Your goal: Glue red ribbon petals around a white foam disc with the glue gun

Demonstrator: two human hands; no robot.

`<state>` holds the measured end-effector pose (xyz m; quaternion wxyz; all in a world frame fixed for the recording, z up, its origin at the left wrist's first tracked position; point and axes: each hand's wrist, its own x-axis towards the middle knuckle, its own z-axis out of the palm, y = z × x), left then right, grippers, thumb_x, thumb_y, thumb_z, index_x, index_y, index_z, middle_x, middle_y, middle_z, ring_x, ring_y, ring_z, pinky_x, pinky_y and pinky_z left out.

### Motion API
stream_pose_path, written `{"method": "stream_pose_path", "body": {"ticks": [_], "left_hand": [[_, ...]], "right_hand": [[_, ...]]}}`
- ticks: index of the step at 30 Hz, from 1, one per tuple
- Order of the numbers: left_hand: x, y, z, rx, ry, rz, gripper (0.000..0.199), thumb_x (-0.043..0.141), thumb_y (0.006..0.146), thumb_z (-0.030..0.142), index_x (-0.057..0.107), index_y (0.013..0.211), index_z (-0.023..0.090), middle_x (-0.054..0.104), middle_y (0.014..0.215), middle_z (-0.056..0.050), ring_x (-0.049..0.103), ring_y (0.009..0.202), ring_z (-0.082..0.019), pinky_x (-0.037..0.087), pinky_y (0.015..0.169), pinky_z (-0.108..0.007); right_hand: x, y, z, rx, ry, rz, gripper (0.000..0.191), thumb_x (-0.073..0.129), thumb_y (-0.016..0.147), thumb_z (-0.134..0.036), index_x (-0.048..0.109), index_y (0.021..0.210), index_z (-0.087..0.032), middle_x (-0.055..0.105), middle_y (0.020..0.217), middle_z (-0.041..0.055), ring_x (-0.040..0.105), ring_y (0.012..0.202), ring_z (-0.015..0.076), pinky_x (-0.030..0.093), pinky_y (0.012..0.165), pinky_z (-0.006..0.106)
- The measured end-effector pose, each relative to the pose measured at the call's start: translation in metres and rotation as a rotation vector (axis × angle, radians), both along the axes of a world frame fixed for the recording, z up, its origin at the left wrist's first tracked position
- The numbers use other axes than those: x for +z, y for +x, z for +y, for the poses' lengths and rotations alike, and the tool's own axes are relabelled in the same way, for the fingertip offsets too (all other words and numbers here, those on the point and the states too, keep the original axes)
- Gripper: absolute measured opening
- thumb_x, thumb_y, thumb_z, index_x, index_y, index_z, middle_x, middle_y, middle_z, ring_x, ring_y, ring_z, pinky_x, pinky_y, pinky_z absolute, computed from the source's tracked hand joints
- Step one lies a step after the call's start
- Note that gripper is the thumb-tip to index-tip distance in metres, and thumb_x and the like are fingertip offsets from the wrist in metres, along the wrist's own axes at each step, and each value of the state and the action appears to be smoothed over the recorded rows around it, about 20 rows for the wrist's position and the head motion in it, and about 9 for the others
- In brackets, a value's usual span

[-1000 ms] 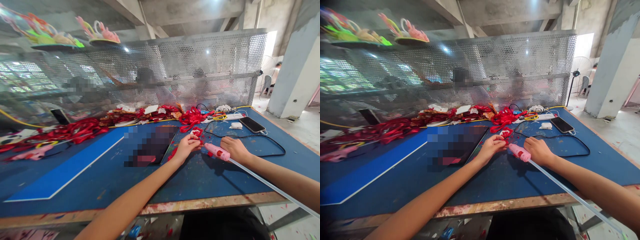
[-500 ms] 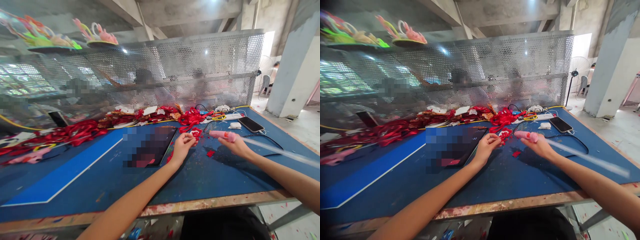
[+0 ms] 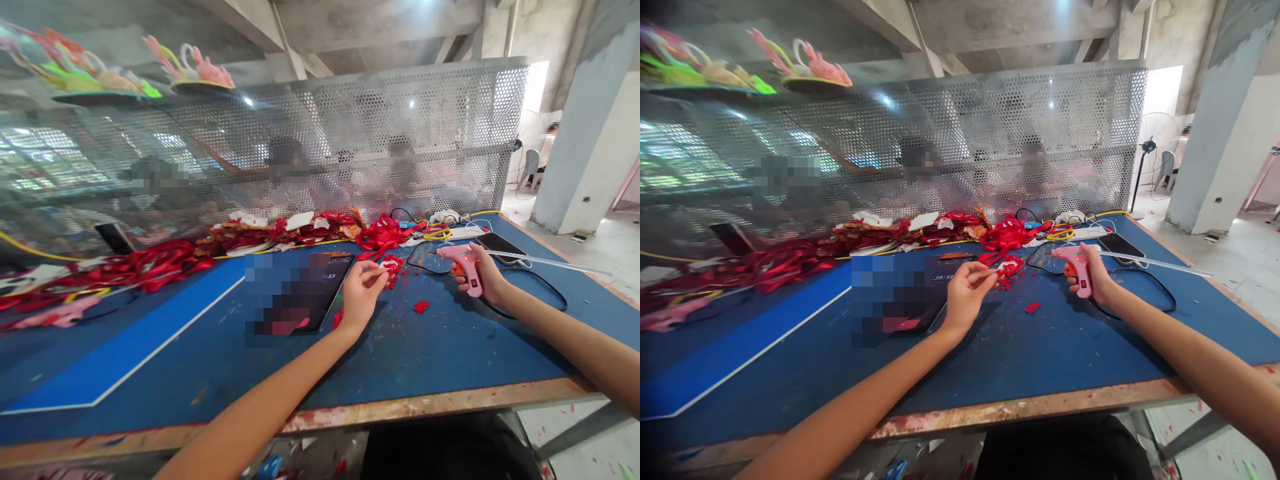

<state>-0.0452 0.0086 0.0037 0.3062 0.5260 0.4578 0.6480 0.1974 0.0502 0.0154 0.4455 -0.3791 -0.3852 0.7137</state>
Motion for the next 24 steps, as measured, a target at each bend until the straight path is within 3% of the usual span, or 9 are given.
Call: {"method": "stream_pose_path", "body": {"ticks": [3, 5, 8, 11, 13, 16, 21, 24], "left_hand": [[0.001, 0.002, -0.002, -0.022, -0.003, -0.022, 0.031, 0.071, 0.063, 0.029, 0.049, 0.083, 0.019, 0.07, 0.073, -0.002, 0.07, 0.071, -0.02, 0.053, 0.065, -0.029], [0.001, 0.003, -0.002, -0.077, -0.031, -0.038, 0.033, 0.071, 0.062, 0.03, 0.048, 0.084, 0.02, 0.07, 0.073, -0.002, 0.071, 0.07, -0.021, 0.053, 0.062, -0.028], [-0.001, 0.007, -0.004, -0.177, -0.088, -0.054, 0.036, 0.072, 0.062, 0.031, 0.047, 0.085, 0.02, 0.071, 0.072, -0.002, 0.071, 0.07, -0.022, 0.053, 0.06, -0.029], [-0.001, 0.011, -0.007, -0.25, -0.142, -0.068, 0.039, 0.074, 0.061, 0.031, 0.047, 0.086, 0.019, 0.072, 0.072, -0.002, 0.071, 0.071, -0.022, 0.052, 0.059, -0.027], [0.001, 0.013, -0.01, -0.294, -0.191, -0.09, 0.042, 0.075, 0.06, 0.031, 0.047, 0.088, 0.019, 0.072, 0.072, -0.002, 0.071, 0.07, -0.022, 0.051, 0.056, -0.025], [0.003, 0.017, -0.015, -0.37, -0.276, -0.141, 0.045, 0.077, 0.058, 0.03, 0.048, 0.091, 0.019, 0.072, 0.072, -0.002, 0.071, 0.069, -0.02, 0.048, 0.054, -0.022], [0.004, 0.022, -0.021, -0.514, -0.378, -0.132, 0.051, 0.08, 0.055, 0.03, 0.049, 0.094, 0.019, 0.071, 0.067, 0.0, 0.069, 0.063, -0.018, 0.045, 0.05, -0.02], [0.003, 0.024, -0.024, -0.569, -0.393, -0.117, 0.051, 0.079, 0.056, 0.028, 0.048, 0.095, 0.019, 0.07, 0.063, 0.002, 0.068, 0.06, -0.016, 0.044, 0.05, -0.018]], "right_hand": [[0.0, -0.002, -0.003, -0.12, 0.109, -0.339, 0.052, 0.031, 0.085, -0.058, 0.057, 0.071, -0.015, 0.046, 0.053, 0.0008, 0.038, 0.042, 0.01, 0.031, 0.037, 0.022], [0.001, -0.001, -0.004, -0.247, 0.392, -0.626, 0.048, 0.035, 0.084, -0.058, 0.06, 0.08, -0.017, 0.048, 0.058, 0.0013, 0.042, 0.047, 0.0131, 0.036, 0.043, 0.025], [-0.003, 0.005, -0.003, -0.403, 0.912, -1.016, 0.034, 0.046, 0.081, -0.049, 0.059, 0.091, -0.019, 0.056, 0.08, 0.007, 0.051, 0.071, 0.0209, 0.045, 0.063, 0.033], [-0.011, 0.011, 0.003, -0.404, 1.142, -1.307, 0.029, 0.052, 0.073, -0.029, 0.054, 0.098, -0.016, 0.054, 0.102, 0.0142, 0.05, 0.095, 0.0292, 0.043, 0.082, 0.045], [-0.015, 0.012, 0.005, -0.327, 1.205, -1.333, 0.039, 0.052, 0.067, -0.018, 0.051, 0.105, -0.015, 0.052, 0.109, 0.0152, 0.047, 0.105, 0.0313, 0.04, 0.088, 0.05], [-0.014, 0.005, -0.003, -0.258, 1.336, -1.144, 0.041, 0.05, 0.068, -0.01, 0.049, 0.108, -0.019, 0.051, 0.114, 0.0124, 0.047, 0.111, 0.0274, 0.04, 0.093, 0.048], [-0.005, -0.016, -0.033, -0.057, 1.609, -0.814, 0.01, 0.05, 0.087, -0.016, 0.054, 0.096, -0.02, 0.061, 0.092, 0.0063, 0.058, 0.089, 0.0164, 0.049, 0.08, 0.031], [-0.007, -0.023, -0.043, 0.03, 1.76, -0.785, 0.01, 0.047, 0.091, -0.02, 0.057, 0.093, -0.019, 0.063, 0.087, 0.0065, 0.059, 0.08, 0.0146, 0.05, 0.072, 0.027]]}}
